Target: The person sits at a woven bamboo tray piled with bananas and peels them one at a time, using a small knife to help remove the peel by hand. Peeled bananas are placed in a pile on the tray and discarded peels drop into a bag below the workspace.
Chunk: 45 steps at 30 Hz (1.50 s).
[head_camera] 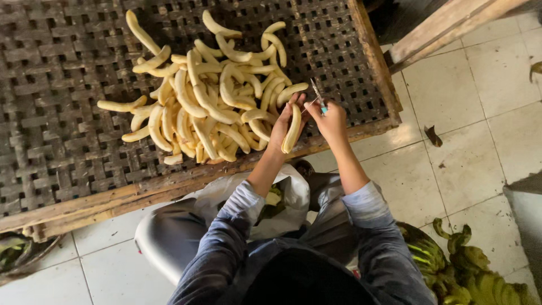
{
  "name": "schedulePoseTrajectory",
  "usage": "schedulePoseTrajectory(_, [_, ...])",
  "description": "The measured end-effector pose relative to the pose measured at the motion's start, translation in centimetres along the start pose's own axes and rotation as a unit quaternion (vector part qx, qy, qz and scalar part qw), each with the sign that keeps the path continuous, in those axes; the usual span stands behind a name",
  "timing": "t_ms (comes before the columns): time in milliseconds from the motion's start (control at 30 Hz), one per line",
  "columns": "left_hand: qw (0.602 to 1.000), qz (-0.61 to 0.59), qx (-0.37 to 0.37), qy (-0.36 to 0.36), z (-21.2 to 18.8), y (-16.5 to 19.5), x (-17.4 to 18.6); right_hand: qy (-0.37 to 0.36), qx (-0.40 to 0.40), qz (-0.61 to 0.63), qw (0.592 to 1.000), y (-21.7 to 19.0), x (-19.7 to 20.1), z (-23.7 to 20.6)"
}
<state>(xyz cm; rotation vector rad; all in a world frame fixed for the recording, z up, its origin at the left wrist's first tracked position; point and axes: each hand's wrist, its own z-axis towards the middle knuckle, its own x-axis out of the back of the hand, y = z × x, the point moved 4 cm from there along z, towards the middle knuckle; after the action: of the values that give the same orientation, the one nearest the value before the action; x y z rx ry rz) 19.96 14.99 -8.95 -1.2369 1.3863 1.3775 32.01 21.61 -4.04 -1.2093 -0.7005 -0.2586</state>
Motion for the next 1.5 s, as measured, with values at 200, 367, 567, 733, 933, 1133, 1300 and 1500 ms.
schedulePoseTrajectory(200, [0.997, -0.071, 0.004, 0.026, 5.3, -4.6, 0.2, -0.002, -0.023, 0.164, 0.986, 3.2, 2.8, 2.0])
schedulePoseTrajectory(367, [0.994, 0.033, -0.001, 0.102, 8.2, -7.3, 1.4, -0.021, -0.028, 0.103, 0.994, 6.2, 6.7, 3.1])
schedulePoseTrajectory(567, [0.878, 0.448, -0.151, 0.083, 10.3, -9.7, -0.8, -0.101, -0.147, -0.287, 0.941, 9.6, 8.6, 3.0])
schedulePoseTrajectory(733, [0.574, 0.776, -0.255, 0.056, 7.5, -8.4, -2.6, -0.057, -0.103, -0.267, 0.956, 8.7, 9.1, 3.1])
schedulePoseTrajectory(933, [0.194, 0.952, -0.218, 0.089, 4.5, 0.8, 0.2, -0.115, -0.101, -0.255, 0.955, 7.4, 7.5, 3.2])
schedulePoseTrajectory(1133, [0.221, 0.947, -0.105, -0.208, -1.4, 2.8, 3.7, -0.105, -0.037, -0.235, 0.966, 5.7, 5.5, 3.5])
schedulePoseTrajectory(1300, [0.197, 0.951, -0.121, -0.207, -1.4, 2.9, 4.9, -0.141, -0.037, -0.178, 0.973, 4.4, 4.0, 3.5])
schedulePoseTrajectory(1500, [0.736, 0.636, -0.233, -0.002, 0.6, 3.7, 1.6, -0.128, -0.028, -0.136, 0.982, 2.4, 2.5, 2.8])
